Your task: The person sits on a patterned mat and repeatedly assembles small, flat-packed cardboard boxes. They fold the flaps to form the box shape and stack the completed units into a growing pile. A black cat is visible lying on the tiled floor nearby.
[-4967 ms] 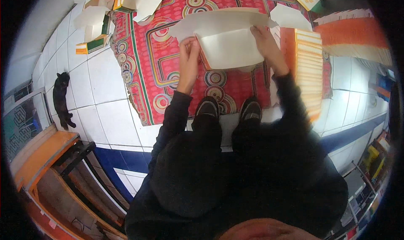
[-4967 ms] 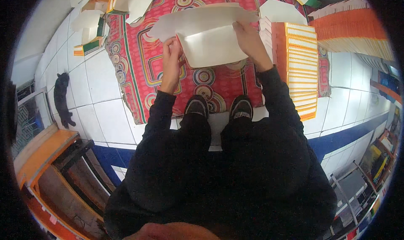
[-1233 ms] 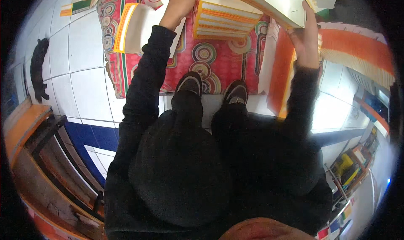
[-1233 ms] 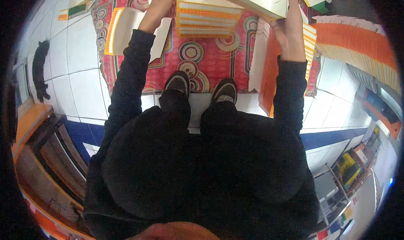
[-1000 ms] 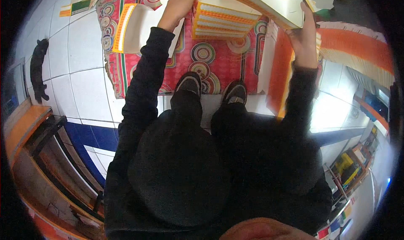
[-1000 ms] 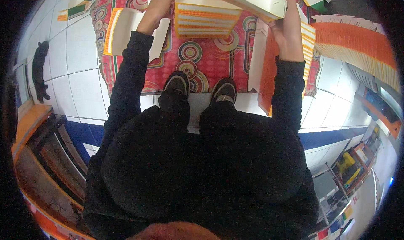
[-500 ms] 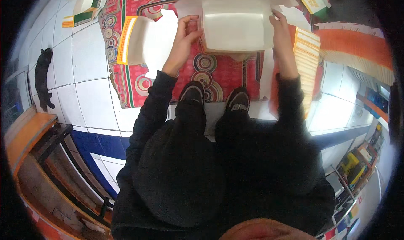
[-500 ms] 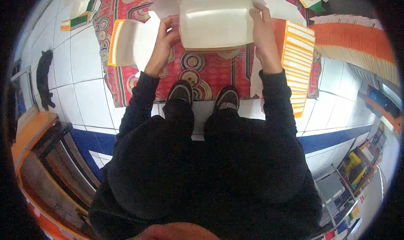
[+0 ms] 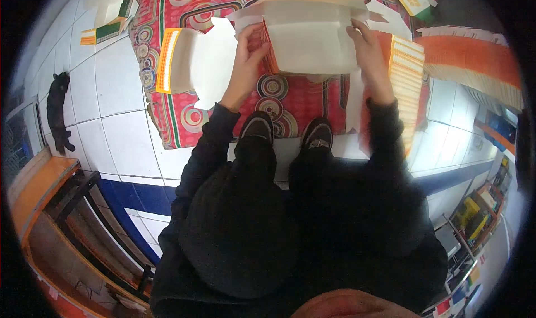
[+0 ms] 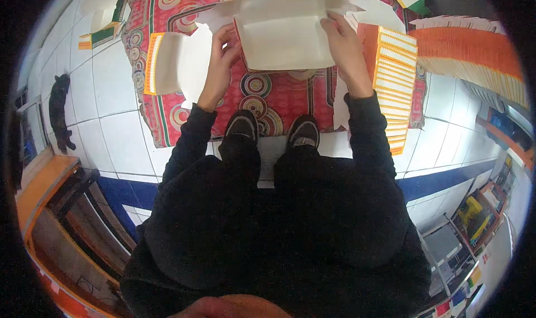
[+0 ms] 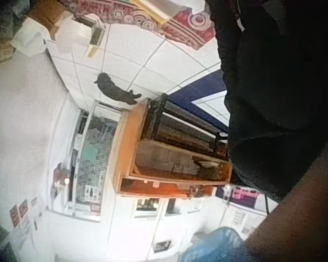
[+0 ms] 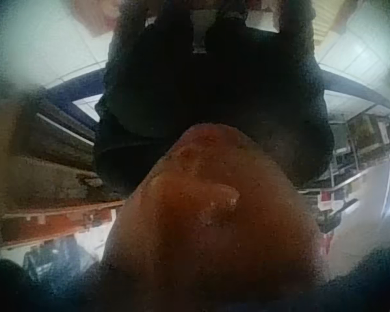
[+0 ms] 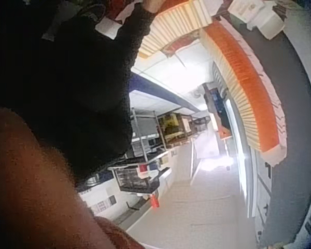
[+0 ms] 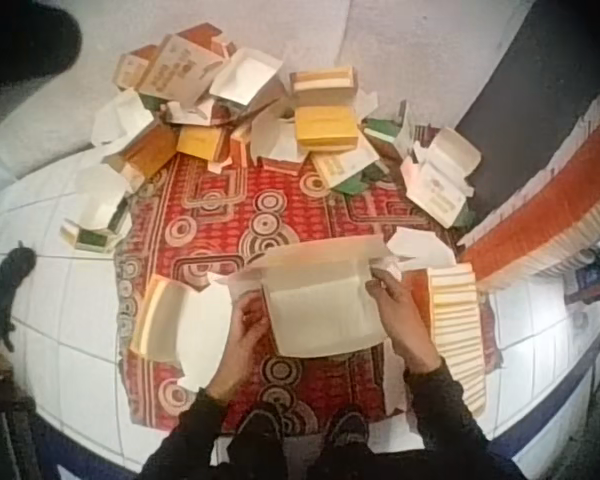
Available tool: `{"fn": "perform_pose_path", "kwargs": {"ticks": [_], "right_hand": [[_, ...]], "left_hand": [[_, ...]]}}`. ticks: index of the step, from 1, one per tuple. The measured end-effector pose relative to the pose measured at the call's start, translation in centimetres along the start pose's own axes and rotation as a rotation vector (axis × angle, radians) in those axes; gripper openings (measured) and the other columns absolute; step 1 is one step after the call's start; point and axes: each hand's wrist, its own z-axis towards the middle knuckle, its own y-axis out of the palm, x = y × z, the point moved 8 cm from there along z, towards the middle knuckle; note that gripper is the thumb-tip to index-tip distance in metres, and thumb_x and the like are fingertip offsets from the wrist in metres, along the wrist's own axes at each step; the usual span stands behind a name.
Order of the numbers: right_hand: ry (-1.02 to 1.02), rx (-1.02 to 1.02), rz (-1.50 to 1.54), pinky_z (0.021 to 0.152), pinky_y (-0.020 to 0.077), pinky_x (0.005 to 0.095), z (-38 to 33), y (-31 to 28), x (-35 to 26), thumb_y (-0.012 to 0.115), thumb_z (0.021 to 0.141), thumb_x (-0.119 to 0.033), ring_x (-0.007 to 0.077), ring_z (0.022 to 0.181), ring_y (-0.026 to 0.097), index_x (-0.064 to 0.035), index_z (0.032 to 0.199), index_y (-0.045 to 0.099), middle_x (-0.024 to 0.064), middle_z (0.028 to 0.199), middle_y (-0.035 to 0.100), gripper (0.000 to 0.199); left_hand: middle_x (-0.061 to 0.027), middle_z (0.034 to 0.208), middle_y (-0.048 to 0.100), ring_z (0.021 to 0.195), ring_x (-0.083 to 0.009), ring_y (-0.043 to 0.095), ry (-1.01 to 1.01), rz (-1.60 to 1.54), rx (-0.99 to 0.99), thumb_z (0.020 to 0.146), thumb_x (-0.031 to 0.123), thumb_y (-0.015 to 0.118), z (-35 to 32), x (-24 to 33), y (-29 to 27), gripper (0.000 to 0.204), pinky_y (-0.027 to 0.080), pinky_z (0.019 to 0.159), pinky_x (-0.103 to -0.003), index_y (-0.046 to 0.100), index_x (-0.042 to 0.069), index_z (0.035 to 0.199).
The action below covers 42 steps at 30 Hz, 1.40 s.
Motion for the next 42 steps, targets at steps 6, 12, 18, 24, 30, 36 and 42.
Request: {"fn": "perform_pose_path", "kwargs": {"ticks": [6, 12, 18, 24, 30, 36, 42], "right_hand": [[0.003, -0.055, -0.215, 0.088, 0.0483, 0.0327, 2.6, -0.8, 2.5, 0.055, 0.099, -0.028, 0.0252, 0.102, 0.066, 0.0029, 0.120, 0.064, 0.0187, 0.108, 0.070, 0.038], [-0.153, -0.032, -0.488, 0.081, 0.0517, 0.0378, 2.7, -0.4, 0.5, 0.057, 0.098, -0.035, 0.0364, 0.094, 0.070, 0.0040, 0.113, 0.068, 0.0252, 0.100, 0.071, 0.044], [-0.224, 0.223, -0.592, 0.071, 0.0521, 0.0390, -0.4, -0.8, -2.8, 0.062, 0.097, -0.041, 0.0308, 0.077, 0.070, -0.0032, 0.111, 0.072, 0.0174, 0.088, 0.072, 0.041], [-0.403, 0.332, -0.486, 0.069, 0.0509, 0.0366, -3.1, -1.5, -6.6, 0.071, 0.092, -0.028, 0.0248, 0.075, 0.062, -0.0047, 0.106, 0.069, 0.0113, 0.088, 0.067, 0.028], [-0.482, -0.104, -0.173, 0.073, 0.0507, 0.0347, -7.2, 2.9, -10.7, 0.072, 0.090, -0.026, 0.0218, 0.079, 0.062, -0.0049, 0.108, 0.067, 0.0097, 0.089, 0.066, 0.028], [-0.536, -0.429, 0.200, 0.098, 0.0471, 0.0397, -10.2, 7.0, -15.3, 0.069, 0.093, -0.026, 0.0263, 0.119, 0.056, -0.0048, 0.148, 0.036, 0.0196, 0.137, 0.050, 0.067], [-0.282, 0.027, 0.275, 0.109, 0.0384, 0.0366, -9.0, 3.0, -9.9, 0.044, 0.107, -0.035, 0.0206, 0.130, 0.046, -0.0051, 0.156, 0.021, 0.0131, 0.146, 0.040, 0.062]], "left_hand": [[-0.0116, 0.131, 0.051, 0.124, -0.0221, 0.051, 0.041, 0.042, 0.043, 0.098, 0.009, 0.054, 0.3, -0.4, -0.7, 0.039, 0.039, 0.108, -0.034, 0.047, 0.002, 0.136], [-0.0103, 0.134, 0.049, 0.125, -0.0206, 0.049, 0.146, 0.265, 0.027, 0.102, 0.021, 0.055, 0.2, 1.0, -0.5, 0.039, 0.040, 0.107, -0.034, 0.047, 0.004, 0.136], [-0.0132, 0.105, 0.062, 0.099, -0.0302, 0.058, 0.377, 0.989, 0.477, 0.085, 0.036, 0.075, -2.5, 6.5, -6.5, 0.043, 0.046, 0.085, -0.042, 0.065, 0.004, 0.111], [-0.0247, 0.125, 0.061, 0.120, -0.0384, 0.056, -0.108, 1.081, 0.560, 0.091, 0.025, 0.064, -2.2, 4.0, -27.5, 0.049, 0.043, 0.102, -0.047, 0.054, 0.004, 0.134], [-0.0163, 0.126, 0.057, 0.114, -0.0260, 0.059, 0.101, 0.100, 1.058, 0.097, 0.022, 0.051, -10.9, 15.5, -30.7, 0.040, 0.049, 0.099, -0.042, 0.047, 0.000, 0.130], [-0.0174, 0.131, 0.058, 0.120, -0.0270, 0.058, 0.364, -0.164, 0.323, 0.105, 0.037, 0.050, -6.0, 20.4, -6.8, 0.050, 0.048, 0.102, -0.043, 0.045, -0.001, 0.137], [-0.0163, 0.125, 0.059, 0.118, -0.0298, 0.057, 0.534, 0.837, 0.117, 0.100, 0.023, 0.060, -2.0, 17.8, 7.9, 0.045, 0.045, 0.101, -0.042, 0.049, -0.005, 0.134]]}}
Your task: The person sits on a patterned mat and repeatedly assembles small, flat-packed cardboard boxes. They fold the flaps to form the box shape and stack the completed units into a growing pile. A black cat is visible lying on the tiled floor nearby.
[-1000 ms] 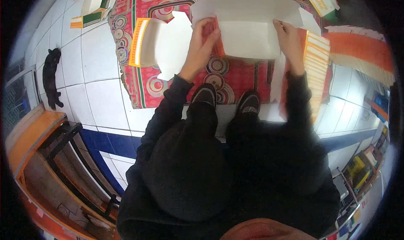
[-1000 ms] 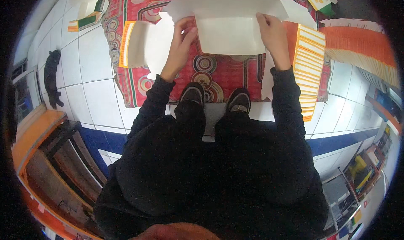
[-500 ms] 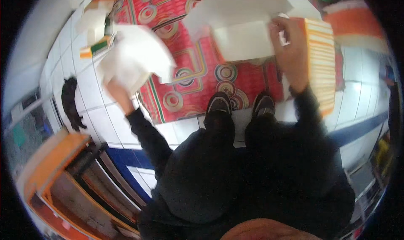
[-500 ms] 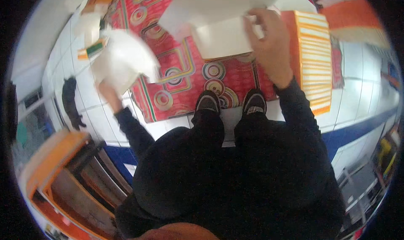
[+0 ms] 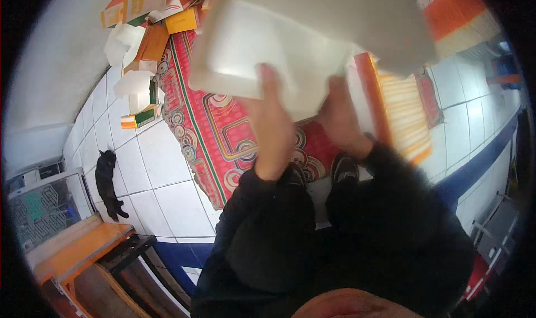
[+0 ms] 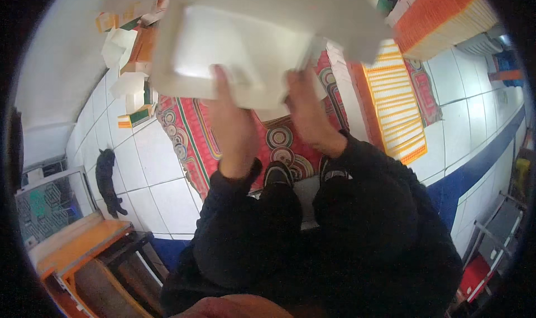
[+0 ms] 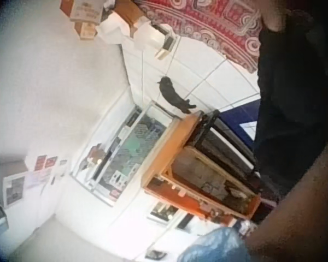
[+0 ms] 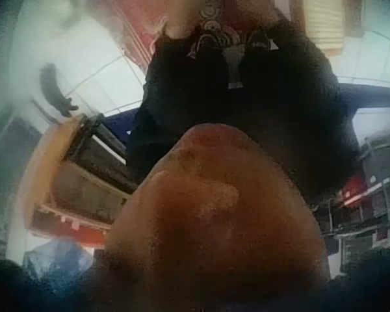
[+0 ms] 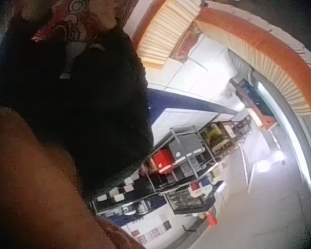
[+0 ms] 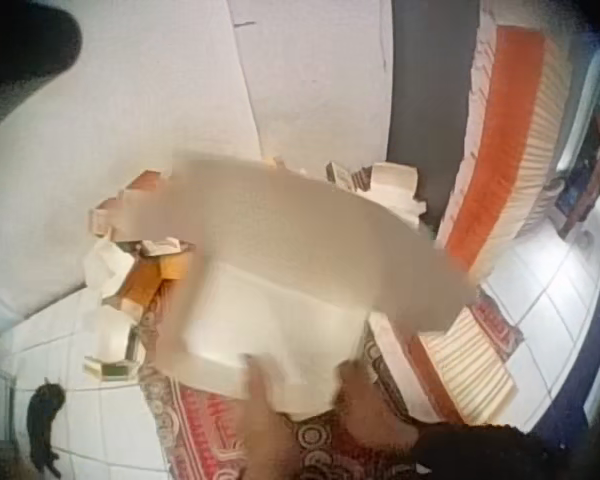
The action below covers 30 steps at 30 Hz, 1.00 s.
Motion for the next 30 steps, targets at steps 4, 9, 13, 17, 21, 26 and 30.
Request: {"fn": "perform_pose_path", "kwargs": {"ticks": [4, 9, 13, 17, 21, 26, 30], "right_hand": [[0.045, 0.286, 0.384, 0.110, 0.0374, 0.0360, 1.8, -6.0, -1.6, 0.037, 0.106, -0.026, 0.0215, 0.128, 0.049, -0.0030, 0.152, 0.028, 0.0125, 0.139, 0.048, 0.052], [0.143, 0.259, 0.181, 0.110, 0.0362, 0.0345, 3.9, -11.8, 0.4, 0.037, 0.102, -0.021, 0.0233, 0.127, 0.050, -0.0025, 0.146, 0.041, 0.0137, 0.133, 0.055, 0.048], [0.033, -0.021, -0.294, 0.110, 0.0357, 0.0344, 5.3, -10.1, 3.3, 0.036, 0.103, -0.021, 0.0292, 0.131, 0.048, -0.0008, 0.144, 0.042, 0.0210, 0.136, 0.053, 0.046], [-0.043, -0.043, -0.355, 0.109, 0.0364, 0.0381, 5.8, -6.2, 4.2, 0.036, 0.104, -0.021, 0.0321, 0.129, 0.051, -0.0015, 0.142, 0.044, 0.0215, 0.134, 0.054, 0.043], [-0.070, -0.111, -0.541, 0.104, 0.0412, 0.0400, 6.0, -6.1, 5.6, 0.037, 0.104, -0.019, 0.0394, 0.126, 0.051, -0.0022, 0.136, 0.047, 0.0247, 0.134, 0.053, 0.037], [-0.075, -0.056, -0.367, 0.099, 0.0442, 0.0429, 5.8, -5.9, 5.2, 0.040, 0.102, -0.016, 0.0412, 0.119, 0.055, 0.0013, 0.130, 0.051, 0.0264, 0.122, 0.059, 0.034], [-0.018, -0.069, -0.430, 0.098, 0.0455, 0.0432, 6.1, -6.2, 5.1, 0.044, 0.102, -0.021, 0.0400, 0.116, 0.060, -0.0012, 0.132, 0.052, 0.0259, 0.123, 0.062, 0.036]], "left_hand": [[-0.0129, 0.122, 0.058, 0.113, -0.0238, 0.055, -0.176, -0.362, -0.292, 0.100, 0.023, 0.060, -1.9, 1.6, 4.4, 0.041, 0.041, 0.100, -0.037, 0.052, -0.003, 0.131], [-0.0076, 0.115, 0.054, 0.105, -0.0171, 0.052, -0.432, -0.586, -0.014, 0.104, 0.034, 0.052, -6.8, -11.2, 4.7, 0.040, 0.042, 0.095, -0.035, 0.051, 0.002, 0.128], [-0.0096, 0.124, 0.052, 0.113, -0.0176, 0.051, -0.635, -0.571, 0.007, 0.106, 0.031, 0.048, -7.8, -14.5, 4.9, 0.042, 0.043, 0.097, -0.033, 0.042, 0.003, 0.137], [-0.0147, 0.138, 0.049, 0.125, -0.0219, 0.049, -0.496, -0.602, -0.050, 0.105, 0.026, 0.044, -7.7, -14.8, 6.2, 0.047, 0.043, 0.103, -0.037, 0.035, 0.004, 0.146], [-0.0157, 0.139, 0.048, 0.128, -0.0231, 0.048, -0.585, -0.660, -0.017, 0.104, 0.022, 0.040, -7.9, -14.1, 6.9, 0.048, 0.040, 0.106, -0.036, 0.033, 0.004, 0.148], [-0.0150, 0.142, 0.046, 0.128, -0.0238, 0.048, -0.616, -0.683, -0.032, 0.104, 0.022, 0.040, -7.9, -13.0, 6.3, 0.049, 0.039, 0.107, -0.034, 0.034, 0.002, 0.148], [-0.0141, 0.142, 0.046, 0.126, -0.0234, 0.050, -0.516, -0.653, -0.060, 0.103, 0.021, 0.041, -7.8, -14.1, 7.0, 0.051, 0.042, 0.104, -0.034, 0.033, 0.002, 0.150]]}}
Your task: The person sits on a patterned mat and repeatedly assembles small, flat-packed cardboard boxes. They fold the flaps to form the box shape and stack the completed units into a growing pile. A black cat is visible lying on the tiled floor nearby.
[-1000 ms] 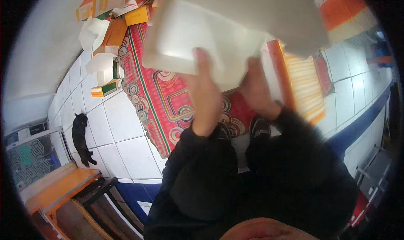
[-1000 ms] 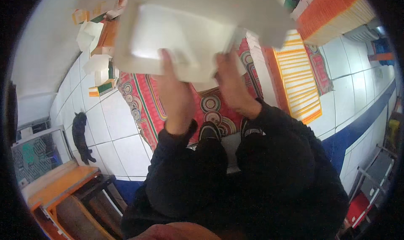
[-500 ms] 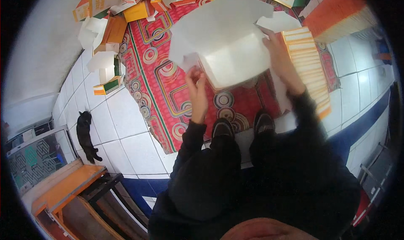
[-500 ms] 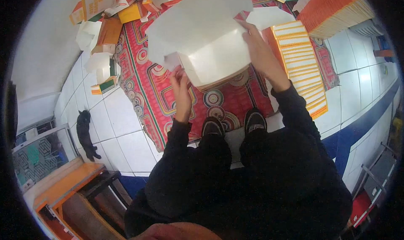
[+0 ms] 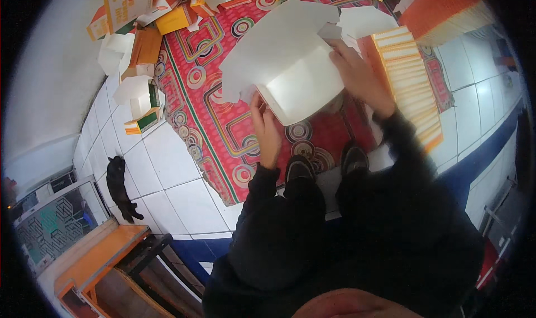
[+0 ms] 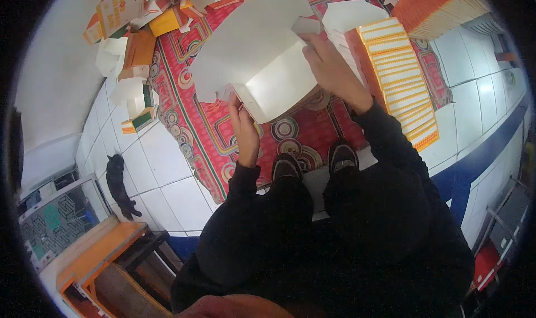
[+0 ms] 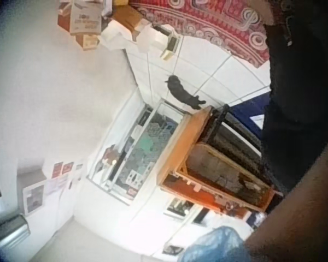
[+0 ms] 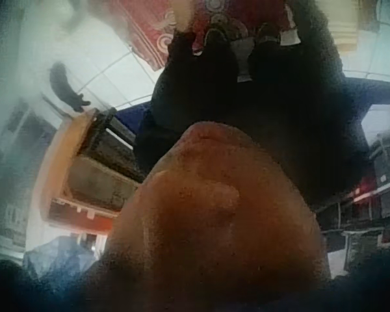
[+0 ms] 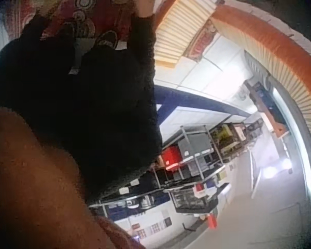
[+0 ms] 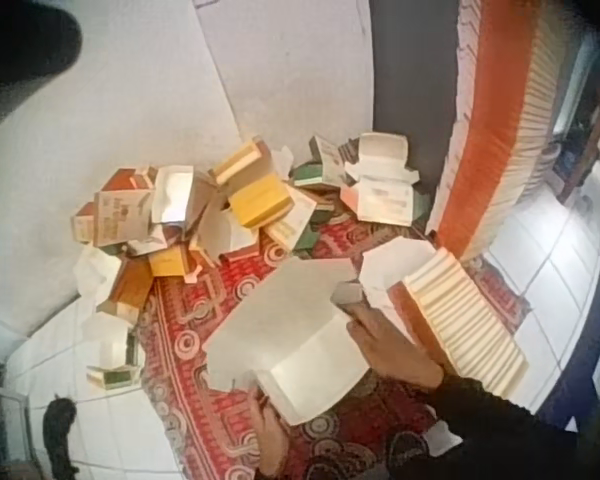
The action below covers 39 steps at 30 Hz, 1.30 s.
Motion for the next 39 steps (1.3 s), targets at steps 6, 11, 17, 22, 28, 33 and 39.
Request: {"fn": "perform_pose_path", "kwargs": {"ticks": [6, 11, 17, 22, 28, 33, 39], "right_hand": [[0.096, -0.047, -0.066, 0.098, 0.0467, 0.0405, 0.2, 1.9, 1.8, 0.053, 0.101, -0.033, 0.0368, 0.113, 0.063, -0.0031, 0.133, 0.054, 0.0242, 0.122, 0.065, 0.044], [0.182, -0.102, -0.094, 0.096, 0.0465, 0.0362, 1.1, 0.5, 4.6, 0.053, 0.102, -0.034, 0.0267, 0.111, 0.064, -0.0015, 0.130, 0.056, 0.0193, 0.118, 0.067, 0.044], [0.266, -0.077, 0.120, 0.100, 0.0416, 0.0313, 1.2, 1.6, 4.8, 0.049, 0.105, -0.028, 0.0187, 0.115, 0.057, -0.0033, 0.130, 0.057, 0.0112, 0.122, 0.063, 0.036], [0.445, -0.078, 0.259, 0.107, 0.0358, 0.0295, 0.1, 1.2, 4.9, 0.049, 0.106, -0.027, 0.0196, 0.127, 0.050, -0.0043, 0.135, 0.055, 0.0109, 0.134, 0.057, 0.038], [0.329, -0.097, -0.028, 0.104, 0.0406, 0.0357, 0.8, 1.0, 8.4, 0.050, 0.105, -0.028, 0.0273, 0.123, 0.057, -0.0005, 0.136, 0.053, 0.0183, 0.132, 0.061, 0.041], [0.322, -0.117, -0.239, 0.093, 0.0482, 0.0358, 1.4, 1.3, 6.6, 0.055, 0.102, -0.028, 0.0281, 0.108, 0.065, 0.0008, 0.127, 0.061, 0.0209, 0.118, 0.067, 0.038], [0.325, -0.008, -0.347, 0.080, 0.0512, 0.0325, 0.6, 0.8, 3.1, 0.061, 0.100, -0.025, 0.0236, 0.090, 0.067, 0.0007, 0.118, 0.066, 0.0158, 0.104, 0.069, 0.032]], "left_hand": [[-0.0142, 0.142, 0.047, 0.123, -0.0238, 0.051, -0.051, 0.047, 0.050, 0.101, 0.018, 0.041, -0.5, -0.1, -0.9, 0.052, 0.044, 0.101, -0.035, 0.034, 0.000, 0.149], [-0.0151, 0.142, 0.048, 0.131, -0.0268, 0.048, -0.089, 0.049, 0.010, 0.101, 0.017, 0.047, 0.0, 0.4, -0.9, 0.049, 0.041, 0.108, -0.039, 0.039, 0.000, 0.147], [-0.0167, 0.144, 0.046, 0.135, -0.0274, 0.044, 0.036, 0.183, -0.059, 0.100, 0.011, 0.048, -0.2, 2.3, -0.9, 0.048, 0.032, 0.115, -0.039, 0.040, 0.000, 0.147], [-0.0173, 0.145, 0.044, 0.138, -0.0283, 0.042, 0.081, 0.179, -0.078, 0.096, 0.006, 0.050, 0.2, 1.5, -1.0, 0.050, 0.030, 0.116, -0.039, 0.041, -0.002, 0.145], [-0.0183, 0.130, 0.056, 0.126, -0.0285, 0.051, 0.165, 0.301, -0.032, 0.093, 0.005, 0.049, 0.4, 3.9, -1.4, 0.040, 0.037, 0.108, -0.038, 0.053, -0.002, 0.133], [-0.0146, 0.095, 0.066, 0.085, -0.0236, 0.062, 0.211, 0.564, 0.336, 0.095, 0.005, 0.045, 1.9, -1.7, -15.5, 0.022, 0.048, 0.078, -0.037, 0.063, -0.003, 0.105], [-0.0104, 0.154, 0.042, 0.143, -0.0420, 0.031, 0.118, 1.757, 0.591, 0.080, 0.026, 0.071, 14.4, 5.3, -36.0, 0.080, 0.025, 0.114, -0.066, 0.036, 0.014, 0.152]]}}
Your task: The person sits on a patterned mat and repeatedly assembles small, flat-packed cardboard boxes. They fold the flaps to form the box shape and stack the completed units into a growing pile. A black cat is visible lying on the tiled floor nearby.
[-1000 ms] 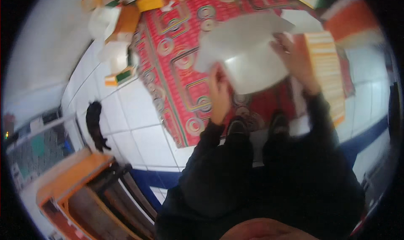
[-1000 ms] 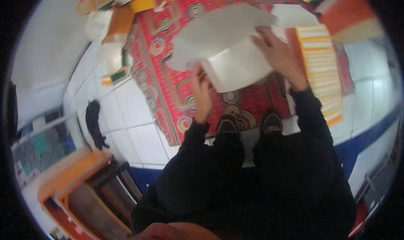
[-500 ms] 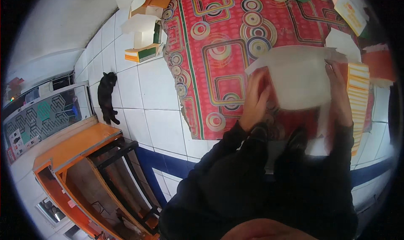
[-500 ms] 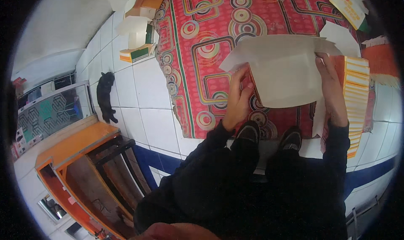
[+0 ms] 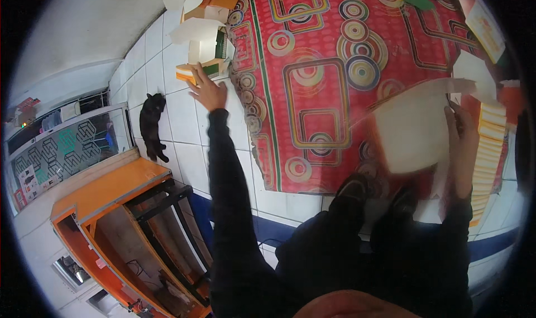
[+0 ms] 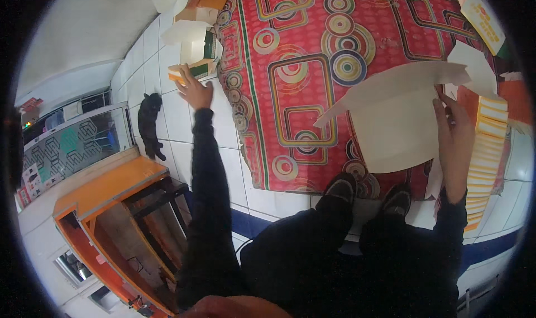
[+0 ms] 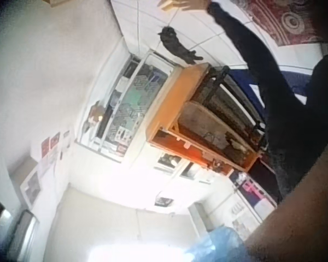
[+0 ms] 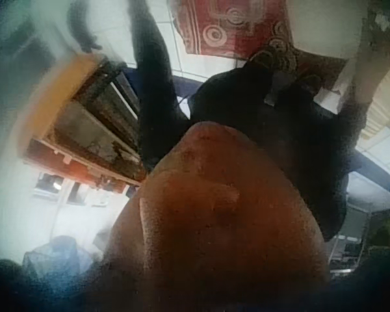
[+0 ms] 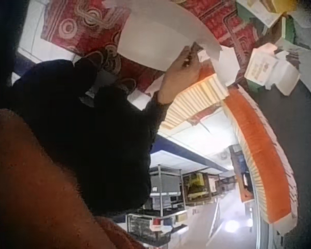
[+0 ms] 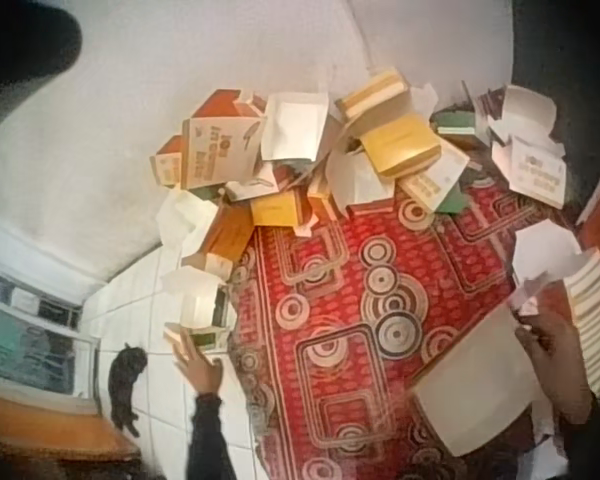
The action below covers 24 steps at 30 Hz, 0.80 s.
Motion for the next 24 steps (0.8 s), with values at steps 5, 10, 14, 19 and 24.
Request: {"fn": "perform_pose_path", "kwargs": {"ticks": [5, 10, 14, 19, 24], "right_hand": [[-0.121, 0.264, 0.030, 0.075, 0.0491, 0.0285, -1.3, -3.1, -2.1, 0.066, 0.096, -0.019, 0.0198, 0.084, 0.063, 0.0015, 0.115, 0.066, 0.0110, 0.092, 0.065, 0.028], [-0.488, 0.166, 0.146, 0.071, 0.0481, 0.0283, -4.7, -4.3, -8.0, 0.069, 0.093, -0.011, 0.0187, 0.077, 0.062, -0.0017, 0.109, 0.067, 0.0091, 0.090, 0.066, 0.019], [-0.398, -0.823, 0.619, 0.069, 0.0476, 0.0274, -9.0, 1.2, -16.3, 0.069, 0.094, -0.016, 0.0165, 0.072, 0.060, -0.0022, 0.106, 0.066, 0.0072, 0.084, 0.065, 0.019], [-0.283, -0.969, 0.455, 0.079, 0.0512, 0.0439, -13.9, 15.1, -16.9, 0.049, 0.102, -0.046, 0.0348, 0.089, 0.068, -0.0009, 0.114, 0.062, 0.0217, 0.092, 0.067, 0.048], [-0.262, -0.341, 0.321, 0.089, 0.0473, 0.0524, -10.2, 26.7, -11.7, 0.048, 0.098, -0.029, 0.0468, 0.104, 0.062, 0.0044, 0.111, 0.060, 0.0355, 0.112, 0.059, 0.037]], "left_hand": [[-0.0054, 0.131, 0.062, 0.133, -0.0336, 0.048, 0.118, 0.535, -0.390, 0.081, 0.032, 0.073, 5.0, -7.7, 5.2, 0.046, 0.009, 0.113, -0.078, 0.063, 0.025, 0.125], [-0.0052, 0.090, 0.070, 0.094, -0.0257, 0.067, 0.311, 0.234, -0.116, 0.089, 0.030, 0.065, -3.3, -3.4, -5.0, 0.018, 0.019, 0.116, -0.065, 0.064, 0.013, 0.092], [-0.0151, 0.079, 0.068, 0.078, -0.0333, 0.067, 0.138, -0.101, -0.046, 0.094, 0.026, 0.065, -14.0, 4.3, -14.9, 0.020, 0.047, 0.089, -0.046, 0.061, 0.007, 0.099], [-0.0197, 0.084, 0.068, 0.075, -0.0354, 0.070, -0.396, -0.533, -0.399, 0.098, 0.025, 0.063, -27.5, 10.5, -16.8, 0.024, 0.053, 0.067, -0.044, 0.058, 0.003, 0.103], [-0.0243, 0.092, 0.070, 0.079, -0.0384, 0.072, -0.389, -0.889, -0.462, 0.098, 0.024, 0.063, -34.0, 14.8, -12.5, 0.025, 0.054, 0.066, -0.044, 0.054, 0.003, 0.109]]}}
